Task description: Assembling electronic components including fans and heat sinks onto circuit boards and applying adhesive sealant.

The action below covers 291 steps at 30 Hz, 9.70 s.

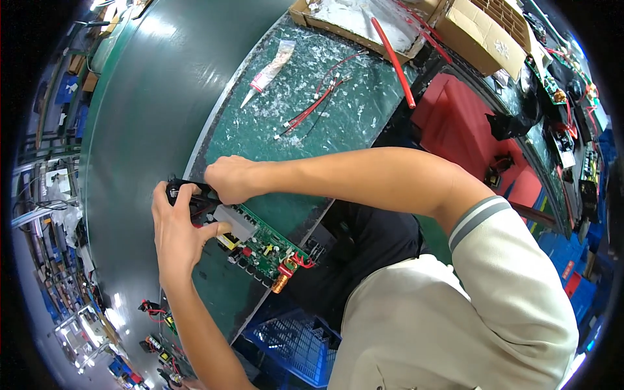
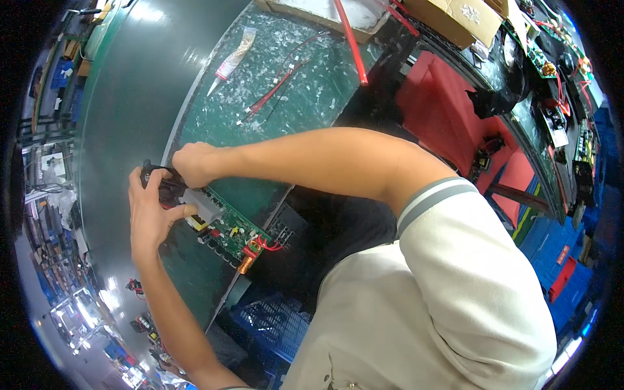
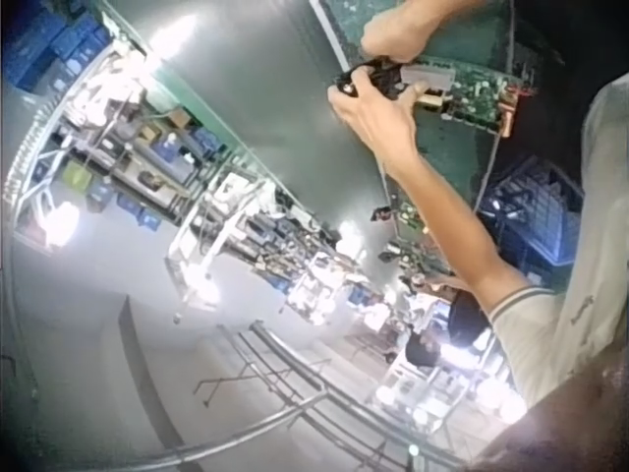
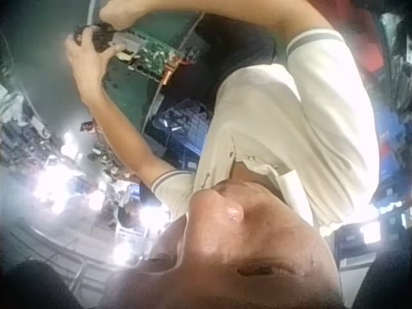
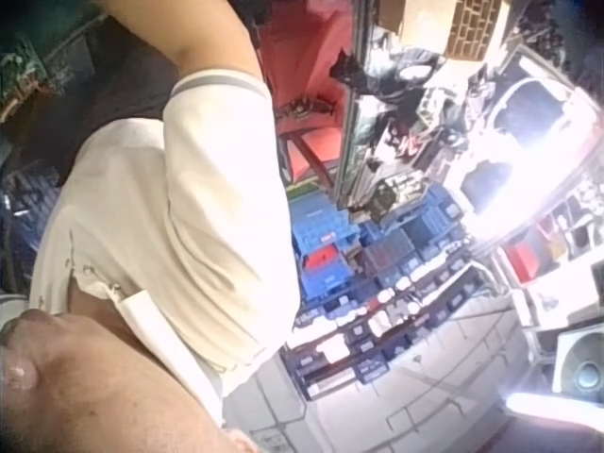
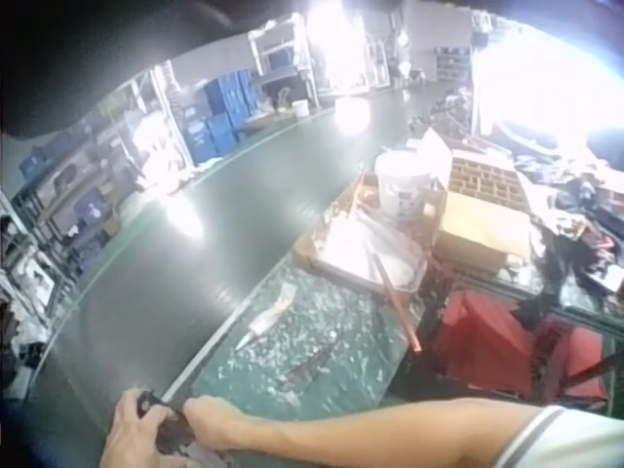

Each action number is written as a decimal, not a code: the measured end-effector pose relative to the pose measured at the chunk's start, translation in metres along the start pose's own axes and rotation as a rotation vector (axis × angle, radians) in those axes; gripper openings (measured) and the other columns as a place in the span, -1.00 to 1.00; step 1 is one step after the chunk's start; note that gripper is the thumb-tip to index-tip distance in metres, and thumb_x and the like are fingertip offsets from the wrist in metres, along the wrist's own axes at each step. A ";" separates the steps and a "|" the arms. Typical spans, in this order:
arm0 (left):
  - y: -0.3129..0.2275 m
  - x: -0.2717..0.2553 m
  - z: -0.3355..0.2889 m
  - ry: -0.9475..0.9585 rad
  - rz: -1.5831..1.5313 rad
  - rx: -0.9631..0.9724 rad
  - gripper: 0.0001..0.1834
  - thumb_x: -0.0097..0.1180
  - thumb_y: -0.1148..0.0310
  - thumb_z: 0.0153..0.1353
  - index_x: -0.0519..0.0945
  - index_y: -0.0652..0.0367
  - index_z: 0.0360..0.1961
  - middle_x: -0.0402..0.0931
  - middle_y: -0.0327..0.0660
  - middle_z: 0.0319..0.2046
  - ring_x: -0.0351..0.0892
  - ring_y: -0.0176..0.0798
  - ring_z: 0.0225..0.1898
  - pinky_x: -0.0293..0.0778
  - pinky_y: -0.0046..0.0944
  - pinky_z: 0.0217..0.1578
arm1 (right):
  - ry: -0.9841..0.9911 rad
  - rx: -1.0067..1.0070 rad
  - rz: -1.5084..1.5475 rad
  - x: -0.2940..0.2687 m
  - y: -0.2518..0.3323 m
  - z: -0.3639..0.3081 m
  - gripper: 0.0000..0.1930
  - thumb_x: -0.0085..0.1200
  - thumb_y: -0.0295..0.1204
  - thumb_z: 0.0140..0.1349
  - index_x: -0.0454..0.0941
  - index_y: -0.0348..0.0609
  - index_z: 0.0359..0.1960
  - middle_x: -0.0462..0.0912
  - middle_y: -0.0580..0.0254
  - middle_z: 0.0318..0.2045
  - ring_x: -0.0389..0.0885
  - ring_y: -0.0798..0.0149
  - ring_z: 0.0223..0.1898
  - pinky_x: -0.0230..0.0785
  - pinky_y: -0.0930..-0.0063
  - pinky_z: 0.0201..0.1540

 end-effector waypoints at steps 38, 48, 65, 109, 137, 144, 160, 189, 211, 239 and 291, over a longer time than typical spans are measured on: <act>0.036 0.018 -0.030 -0.105 -0.214 -0.042 0.07 0.48 -0.05 -0.29 0.29 -0.11 0.32 -0.06 0.16 0.37 0.03 0.30 0.33 0.17 0.16 0.23 | -0.678 0.071 1.244 -0.139 -0.074 -0.067 -0.64 0.06 -0.21 0.34 0.53 -0.28 -0.05 0.54 0.39 -0.42 0.41 0.56 -0.50 0.24 0.70 -0.53; 0.012 0.002 0.003 0.142 -0.104 -0.065 -0.12 0.54 0.19 -0.36 0.47 -0.17 0.13 -0.06 0.06 0.37 0.14 0.28 0.25 0.39 0.12 0.11 | -0.594 0.150 1.333 -0.032 -0.062 -0.064 -0.73 0.10 -0.34 0.32 0.55 -0.27 -0.08 0.60 0.34 -0.42 0.47 0.53 -0.49 0.28 0.71 -0.46; 0.013 0.007 0.008 0.148 -0.114 -0.053 -0.08 0.57 0.20 -0.44 0.49 -0.08 0.13 -0.07 0.15 0.38 0.06 0.22 0.35 0.22 0.07 0.25 | -0.597 -0.002 0.915 -0.016 -0.035 -0.084 -0.83 0.02 -0.52 0.33 0.57 -0.36 -0.15 0.55 0.24 -0.31 0.50 0.51 -0.43 0.39 0.60 -0.37; -0.014 0.023 0.074 0.240 0.269 -0.021 0.20 0.55 0.30 -0.39 0.16 -0.21 0.38 -0.03 -0.04 0.40 -0.14 0.25 0.42 -0.11 0.38 0.30 | -0.984 0.119 1.310 -0.034 -0.070 -0.108 -0.69 -0.01 -0.34 0.39 0.52 -0.38 -0.04 0.59 0.24 -0.38 0.45 0.52 -0.45 0.29 0.66 -0.42; 0.087 0.038 -0.091 -0.460 -1.379 -0.325 -0.82 -0.05 0.50 0.32 0.57 0.33 -0.16 0.40 -0.28 -0.50 0.29 -0.42 -0.46 0.20 -0.43 -0.44 | -0.785 0.096 1.016 -0.019 -0.043 -0.097 -0.74 -0.06 -0.35 0.40 0.55 -0.30 -0.08 0.57 0.32 -0.42 0.48 0.53 -0.43 0.37 0.64 -0.38; 0.010 0.025 -0.064 -0.330 -0.343 0.028 -0.34 0.38 0.23 -0.07 0.52 0.09 0.13 0.16 -0.02 0.24 0.25 0.02 0.21 0.24 -0.06 0.20 | -0.711 -0.140 0.727 -0.023 -0.026 -0.102 -0.83 -0.05 -0.59 0.31 0.55 -0.34 -0.13 0.54 0.19 -0.26 0.48 0.49 -0.46 0.34 0.61 -0.43; 0.008 0.047 -0.053 -0.194 -0.651 -0.051 -0.26 0.45 0.46 -0.27 0.51 0.23 0.07 0.37 -0.04 0.10 0.38 0.01 0.13 0.34 -0.11 0.10 | -0.694 -0.310 0.520 -0.027 -0.013 -0.092 -0.67 0.09 -0.77 0.06 0.56 -0.26 -0.11 0.59 0.03 -0.20 0.60 0.10 -0.19 0.47 0.36 -0.18; 0.033 0.052 -0.088 -0.407 -0.645 -0.094 -0.31 0.35 0.35 -0.02 0.41 0.19 0.20 0.32 -0.08 0.18 0.32 -0.08 0.22 0.24 -0.11 0.21 | -0.801 0.068 0.772 -0.083 -0.047 -0.099 -0.82 0.04 -0.52 0.29 0.53 -0.32 -0.11 0.60 0.18 -0.28 0.53 0.45 -0.38 0.44 0.52 -0.39; -0.025 0.105 -0.201 -0.510 -1.655 -0.163 -0.66 0.15 0.66 0.10 0.56 0.29 -0.05 0.50 -0.23 -0.06 0.51 -0.38 -0.16 0.44 -0.41 -0.12 | -0.045 0.290 -0.134 0.054 -0.030 -0.219 -0.47 0.32 -0.14 0.03 0.56 -0.34 -0.10 0.61 -0.22 -0.19 0.59 -0.14 -0.10 0.44 0.17 -0.02; 0.084 0.130 -0.252 -1.008 -1.363 -0.764 -0.43 0.22 0.38 0.17 0.36 0.21 0.20 0.46 -0.22 -0.18 0.44 -0.36 -0.29 0.37 -0.42 -0.28 | -0.409 -0.600 -0.928 -0.065 0.096 -0.074 -0.81 0.15 -0.40 0.05 0.59 -0.03 -0.26 0.58 0.17 -0.35 0.50 0.09 0.02 0.22 -0.11 0.09; -0.033 0.088 -0.050 -0.493 -1.517 -0.184 -0.67 0.17 0.59 0.20 0.51 0.36 0.00 0.58 -0.19 -0.21 0.58 -0.37 -0.20 0.49 -0.41 -0.13 | -0.511 0.358 1.527 -0.013 -0.028 -0.142 -0.75 0.04 -0.48 0.32 0.41 -0.43 -0.07 0.60 -0.04 -0.16 0.65 0.23 -0.12 0.58 0.54 -0.14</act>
Point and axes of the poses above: each hand's wrist, its own z-axis towards the middle knuckle, its own x-axis out of the palm, y = z × x, the point moved 6 cm from there along z, towards the middle knuckle
